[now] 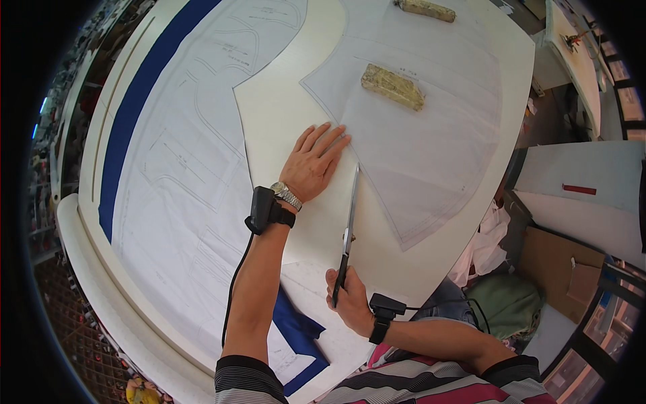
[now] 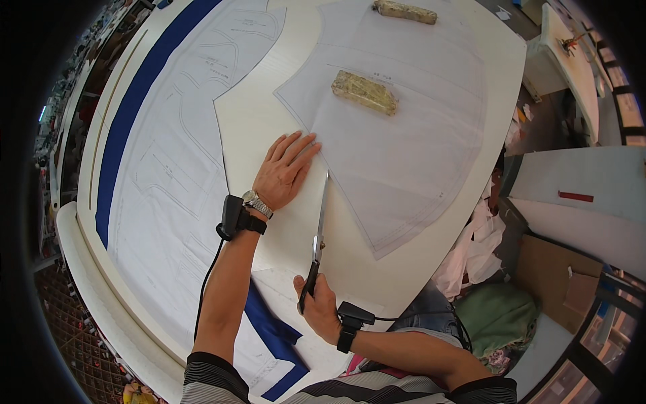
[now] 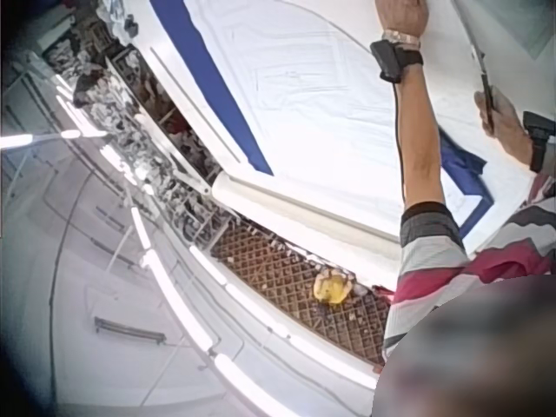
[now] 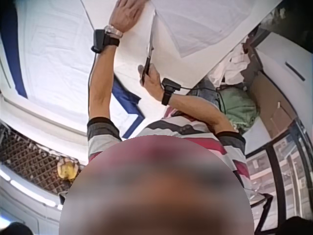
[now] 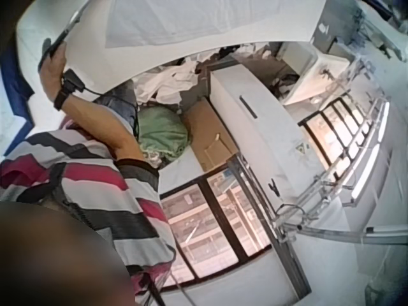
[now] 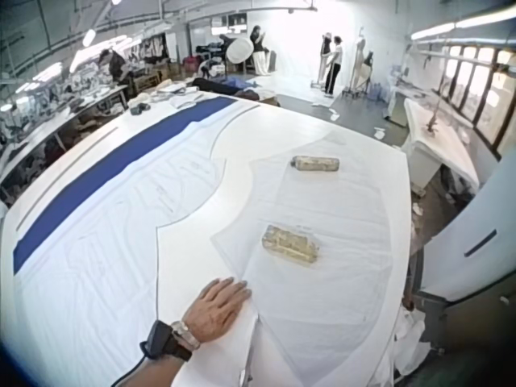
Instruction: Using large scissors to cut out pattern pieces from a layered stack of blue and white fabric.
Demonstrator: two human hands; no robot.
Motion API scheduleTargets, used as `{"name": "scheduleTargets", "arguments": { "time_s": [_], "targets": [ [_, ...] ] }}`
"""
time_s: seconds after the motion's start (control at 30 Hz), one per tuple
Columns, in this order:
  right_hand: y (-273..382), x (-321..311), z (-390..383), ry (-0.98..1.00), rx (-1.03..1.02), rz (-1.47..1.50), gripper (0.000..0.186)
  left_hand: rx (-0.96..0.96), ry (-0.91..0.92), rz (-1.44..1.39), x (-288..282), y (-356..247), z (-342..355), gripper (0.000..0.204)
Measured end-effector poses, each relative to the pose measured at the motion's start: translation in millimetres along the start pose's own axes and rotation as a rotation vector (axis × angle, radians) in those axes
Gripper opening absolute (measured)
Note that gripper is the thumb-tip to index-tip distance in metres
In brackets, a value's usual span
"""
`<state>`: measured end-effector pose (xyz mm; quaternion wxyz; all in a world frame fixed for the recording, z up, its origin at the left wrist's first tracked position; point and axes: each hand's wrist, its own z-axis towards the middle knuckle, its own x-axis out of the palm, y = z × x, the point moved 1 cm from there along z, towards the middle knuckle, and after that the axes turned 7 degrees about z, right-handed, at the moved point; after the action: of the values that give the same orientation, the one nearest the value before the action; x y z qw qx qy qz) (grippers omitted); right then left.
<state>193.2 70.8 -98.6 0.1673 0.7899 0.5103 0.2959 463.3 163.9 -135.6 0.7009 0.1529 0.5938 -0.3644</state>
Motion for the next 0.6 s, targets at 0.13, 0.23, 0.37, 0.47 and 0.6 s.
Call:
{"name": "scheduleTargets", "arguments": {
  "time_s": [0.13,0.23,0.37,0.47,0.6],
  "targets": [
    [1.2,-0.3,-0.6,-0.002,0.018,0.009,0.042,-0.005,0.002,-0.01,0.1,-0.6,0.1,0.044],
    [2.6,-0.7,-0.6,-0.007,0.016,0.015,0.042,0.002,-0.001,-0.007,0.6,-1.2,1.0,0.044],
    [11.8,-6.4,0.0,0.017,0.039,0.078,0.04,0.011,-0.005,-0.002,4.1,-2.7,8.4,0.044],
    [17.6,-10.9,-10.7,0.039,0.058,0.122,0.038,0.013,-0.022,0.017,-1.8,-3.1,11.7,0.044],
    [-0.4,-51.7,-31.4,0.119,0.011,-0.287,0.041,0.017,-0.005,0.02,-5.4,-4.4,8.9,0.046]
  ]
}}
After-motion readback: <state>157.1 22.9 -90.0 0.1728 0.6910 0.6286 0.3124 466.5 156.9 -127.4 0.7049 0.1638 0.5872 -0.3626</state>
